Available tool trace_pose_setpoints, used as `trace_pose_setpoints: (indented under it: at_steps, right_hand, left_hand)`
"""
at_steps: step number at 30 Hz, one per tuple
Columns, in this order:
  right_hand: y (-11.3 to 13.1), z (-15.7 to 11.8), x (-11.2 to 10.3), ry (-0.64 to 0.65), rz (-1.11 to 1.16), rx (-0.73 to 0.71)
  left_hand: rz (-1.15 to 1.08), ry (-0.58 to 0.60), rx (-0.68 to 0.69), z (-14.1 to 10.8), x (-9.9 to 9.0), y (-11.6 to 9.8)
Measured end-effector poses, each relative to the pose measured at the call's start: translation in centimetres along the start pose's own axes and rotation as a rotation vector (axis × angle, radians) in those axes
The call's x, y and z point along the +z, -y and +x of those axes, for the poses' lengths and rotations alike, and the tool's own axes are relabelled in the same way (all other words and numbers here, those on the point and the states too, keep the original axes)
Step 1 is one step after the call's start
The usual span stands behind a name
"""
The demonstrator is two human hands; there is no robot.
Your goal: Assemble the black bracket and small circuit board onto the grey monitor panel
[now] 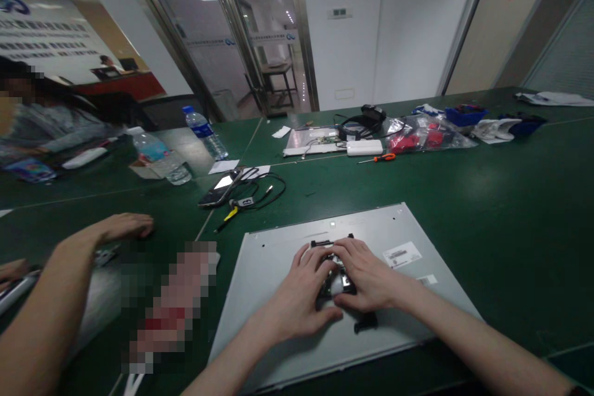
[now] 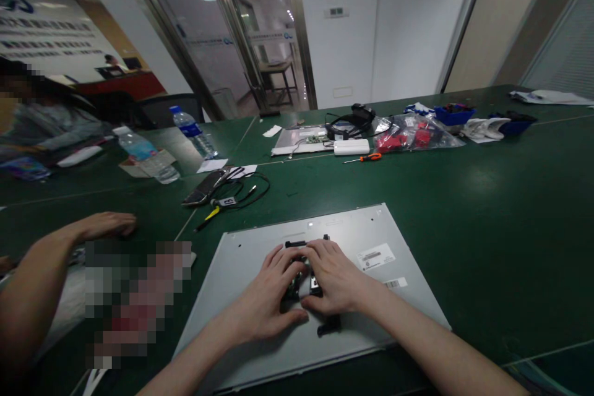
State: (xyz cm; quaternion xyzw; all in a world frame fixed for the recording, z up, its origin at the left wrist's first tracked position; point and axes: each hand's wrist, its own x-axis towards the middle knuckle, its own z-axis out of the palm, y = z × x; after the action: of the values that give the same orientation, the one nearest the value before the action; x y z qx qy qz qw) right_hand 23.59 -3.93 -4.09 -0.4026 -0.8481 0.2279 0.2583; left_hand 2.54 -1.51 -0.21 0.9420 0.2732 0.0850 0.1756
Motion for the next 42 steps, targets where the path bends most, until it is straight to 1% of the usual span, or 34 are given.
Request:
trace_pose_setpoints:
  at_steps: [12,19,25,30,35,39,42]
  right_hand:
    - [-0.1,0.0,-0.1,0.005,-0.001,0.001]
    - [-0.1,0.0,-0.3,0.008,0.003,-0.01]
    - [-0.2,0.0,-0.4,-0.004,0.003,-0.024]
    - [0.0,0.1,-1.0,-0.041,0.021,-0.035]
    - [0.2,0.1,-1.1,-0.079,0.016,-0.016]
    - [0.2,0.2,-0.8,-0.059,0.013,-0.018]
    - [0.3,0.3,-0.7,-0.037,0.032,-0.025]
  left_hand:
    - [0.026,0.014,-0.017,-0.1,0.2,0.2]
    - [0.018,0.003,-0.017,-0.1,0.2,0.2]
    - [0.039,0.028,-0.026,-0.1,0.3,0.2]
    - [0.026,0.002,-0.006,-0.2,0.4,0.3]
    - [0.036,0.028,-0.027,-0.2,0.2,0.2]
    - [0.039,0.04,-0.036,-0.2,0.0,0.1]
    - [0.023,0.018,-0.025,-0.2,0.1,0.1]
